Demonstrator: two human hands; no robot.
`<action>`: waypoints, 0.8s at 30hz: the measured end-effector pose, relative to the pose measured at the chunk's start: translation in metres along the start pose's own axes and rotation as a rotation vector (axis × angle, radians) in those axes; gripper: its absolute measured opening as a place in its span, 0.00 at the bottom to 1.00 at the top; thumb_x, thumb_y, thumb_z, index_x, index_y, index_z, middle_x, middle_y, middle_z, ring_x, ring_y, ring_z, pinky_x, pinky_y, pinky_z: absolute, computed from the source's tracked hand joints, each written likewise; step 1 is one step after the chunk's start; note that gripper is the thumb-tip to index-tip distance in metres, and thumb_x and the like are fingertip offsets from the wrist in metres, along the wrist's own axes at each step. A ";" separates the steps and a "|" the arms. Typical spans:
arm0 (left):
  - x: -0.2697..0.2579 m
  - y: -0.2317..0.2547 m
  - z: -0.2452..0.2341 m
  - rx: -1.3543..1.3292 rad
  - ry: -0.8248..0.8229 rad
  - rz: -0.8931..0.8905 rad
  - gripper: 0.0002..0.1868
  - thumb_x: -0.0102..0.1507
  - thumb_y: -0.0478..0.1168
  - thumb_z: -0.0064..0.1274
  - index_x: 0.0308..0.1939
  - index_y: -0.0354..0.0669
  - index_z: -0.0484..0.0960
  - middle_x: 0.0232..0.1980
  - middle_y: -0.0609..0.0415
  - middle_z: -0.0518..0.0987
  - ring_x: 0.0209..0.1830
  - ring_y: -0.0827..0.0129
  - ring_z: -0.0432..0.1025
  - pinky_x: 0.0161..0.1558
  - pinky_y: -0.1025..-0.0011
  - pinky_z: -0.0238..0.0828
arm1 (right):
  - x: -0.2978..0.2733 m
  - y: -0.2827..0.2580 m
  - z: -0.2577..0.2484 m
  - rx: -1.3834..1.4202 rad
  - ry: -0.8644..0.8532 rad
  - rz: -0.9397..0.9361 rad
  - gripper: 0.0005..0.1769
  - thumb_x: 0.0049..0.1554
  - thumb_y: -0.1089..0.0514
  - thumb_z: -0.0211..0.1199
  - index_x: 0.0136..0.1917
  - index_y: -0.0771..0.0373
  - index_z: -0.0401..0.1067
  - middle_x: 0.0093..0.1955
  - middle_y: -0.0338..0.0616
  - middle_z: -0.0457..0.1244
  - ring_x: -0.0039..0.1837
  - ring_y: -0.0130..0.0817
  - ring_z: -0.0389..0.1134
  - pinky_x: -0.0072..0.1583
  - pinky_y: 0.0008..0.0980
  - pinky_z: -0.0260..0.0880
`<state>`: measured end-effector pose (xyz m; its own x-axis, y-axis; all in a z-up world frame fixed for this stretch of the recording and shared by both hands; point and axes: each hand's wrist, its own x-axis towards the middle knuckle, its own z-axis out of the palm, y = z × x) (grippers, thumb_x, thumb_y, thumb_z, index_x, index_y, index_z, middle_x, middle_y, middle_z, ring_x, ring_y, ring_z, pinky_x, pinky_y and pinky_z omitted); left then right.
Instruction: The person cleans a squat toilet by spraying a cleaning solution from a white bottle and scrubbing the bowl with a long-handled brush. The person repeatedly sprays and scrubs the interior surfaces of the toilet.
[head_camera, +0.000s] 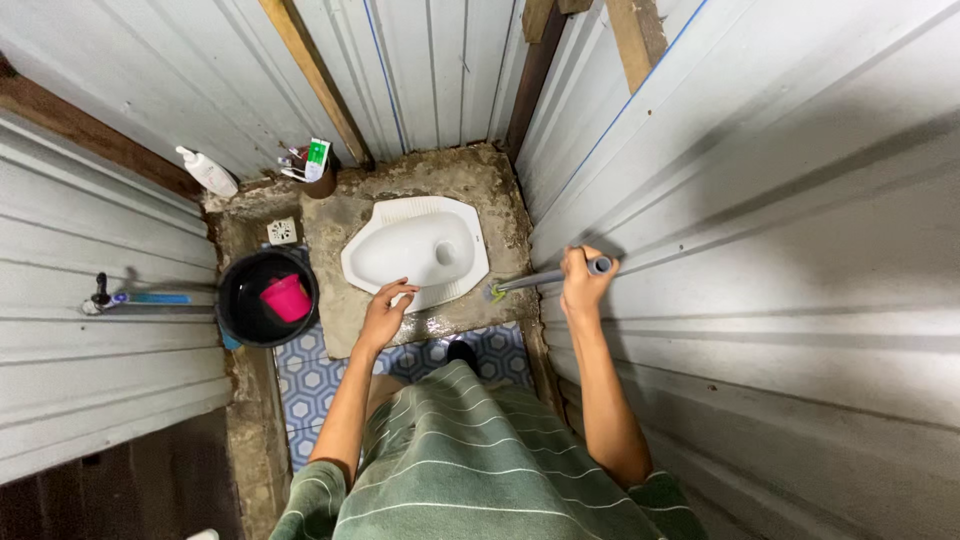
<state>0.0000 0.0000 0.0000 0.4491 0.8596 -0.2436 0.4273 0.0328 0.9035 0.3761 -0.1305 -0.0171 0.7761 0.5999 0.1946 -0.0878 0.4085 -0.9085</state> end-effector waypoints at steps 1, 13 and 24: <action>-0.002 -0.001 0.000 0.010 -0.002 0.004 0.13 0.64 0.40 0.53 0.50 0.49 0.87 0.68 0.49 0.76 0.69 0.58 0.69 0.68 0.64 0.61 | 0.003 -0.006 0.011 0.017 0.079 0.071 0.19 0.60 0.73 0.58 0.28 0.64 0.63 0.23 0.37 0.54 0.25 0.25 0.49 0.36 0.31 0.51; -0.006 0.042 -0.004 -0.010 -0.067 0.028 0.12 0.64 0.41 0.54 0.50 0.50 0.87 0.69 0.50 0.75 0.70 0.59 0.68 0.68 0.63 0.61 | 0.009 -0.015 0.043 -0.095 0.142 0.080 0.21 0.56 0.70 0.59 0.27 0.60 0.54 0.27 0.30 0.52 0.31 0.21 0.51 0.36 0.27 0.52; -0.007 0.055 0.002 0.041 -0.130 0.077 0.13 0.64 0.41 0.56 0.51 0.50 0.87 0.69 0.49 0.74 0.71 0.58 0.66 0.71 0.60 0.56 | -0.018 0.008 0.031 -0.378 0.271 0.208 0.15 0.61 0.57 0.62 0.37 0.56 0.58 0.27 0.31 0.58 0.29 0.21 0.59 0.34 0.25 0.58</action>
<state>0.0218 -0.0052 0.0502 0.5787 0.7851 -0.2205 0.4186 -0.0539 0.9066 0.3417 -0.1168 -0.0167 0.9048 0.4213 -0.0623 -0.0646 -0.0088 -0.9979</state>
